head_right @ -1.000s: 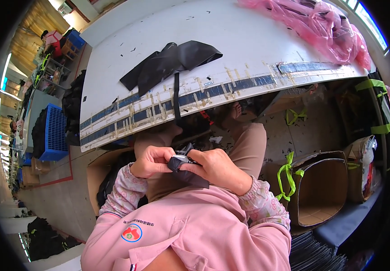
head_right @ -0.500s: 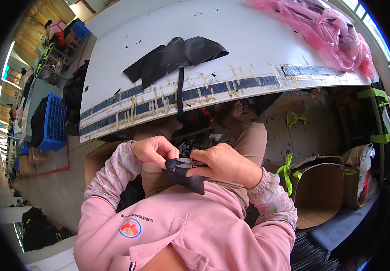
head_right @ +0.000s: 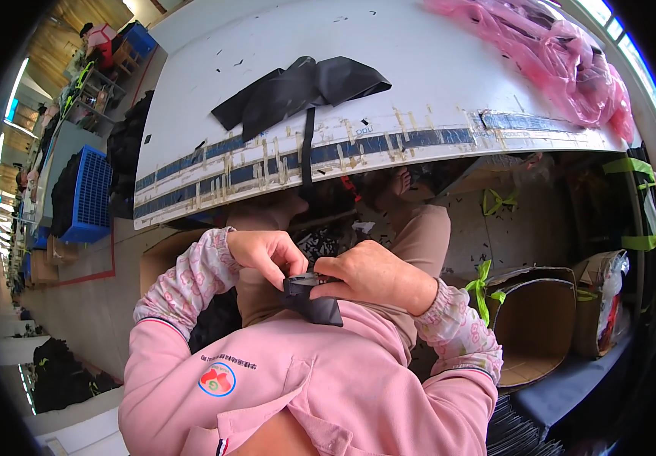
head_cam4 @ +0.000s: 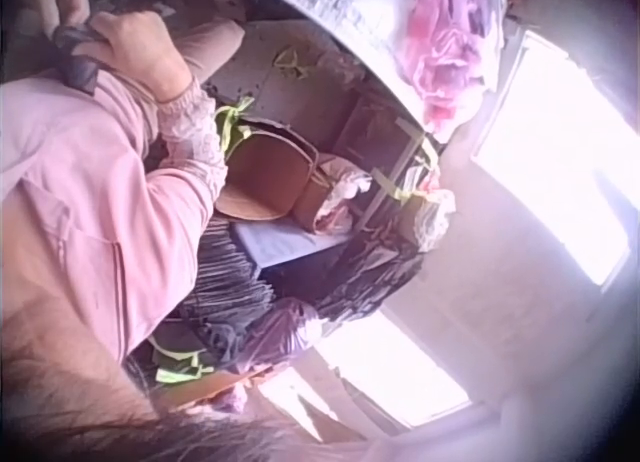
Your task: Trimming excess material or loose threads from black fabric pieces using small snippers.
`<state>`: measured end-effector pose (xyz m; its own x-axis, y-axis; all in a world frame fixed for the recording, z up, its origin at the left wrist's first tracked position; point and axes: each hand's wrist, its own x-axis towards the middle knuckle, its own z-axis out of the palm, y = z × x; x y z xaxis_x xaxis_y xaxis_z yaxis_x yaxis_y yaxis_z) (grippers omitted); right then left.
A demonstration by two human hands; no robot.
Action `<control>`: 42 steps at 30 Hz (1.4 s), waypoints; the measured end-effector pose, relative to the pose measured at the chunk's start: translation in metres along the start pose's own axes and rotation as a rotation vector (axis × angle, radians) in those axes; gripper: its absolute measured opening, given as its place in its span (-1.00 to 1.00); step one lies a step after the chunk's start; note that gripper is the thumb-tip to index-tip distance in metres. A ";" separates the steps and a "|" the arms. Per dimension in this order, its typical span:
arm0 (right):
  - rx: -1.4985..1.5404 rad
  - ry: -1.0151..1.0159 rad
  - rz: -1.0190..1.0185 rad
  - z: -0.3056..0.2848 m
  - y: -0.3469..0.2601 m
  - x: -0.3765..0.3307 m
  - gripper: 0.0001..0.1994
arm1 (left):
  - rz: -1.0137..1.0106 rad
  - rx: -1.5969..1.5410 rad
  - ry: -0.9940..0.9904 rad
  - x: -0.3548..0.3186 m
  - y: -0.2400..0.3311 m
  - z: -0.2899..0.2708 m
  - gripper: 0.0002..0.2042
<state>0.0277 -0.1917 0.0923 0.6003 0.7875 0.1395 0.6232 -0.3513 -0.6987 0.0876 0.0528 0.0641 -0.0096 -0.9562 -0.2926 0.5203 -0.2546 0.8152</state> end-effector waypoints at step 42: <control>-0.020 0.442 0.300 0.018 -0.010 0.004 -0.65 | 0.531 0.009 0.788 0.011 -0.017 0.027 -0.87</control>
<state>0.0142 -0.1759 0.0874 0.9046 0.3644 0.2212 0.3991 -0.5411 -0.7403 0.0555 0.0428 0.0608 0.8069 -0.5756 -0.1329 0.2841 0.1809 0.9416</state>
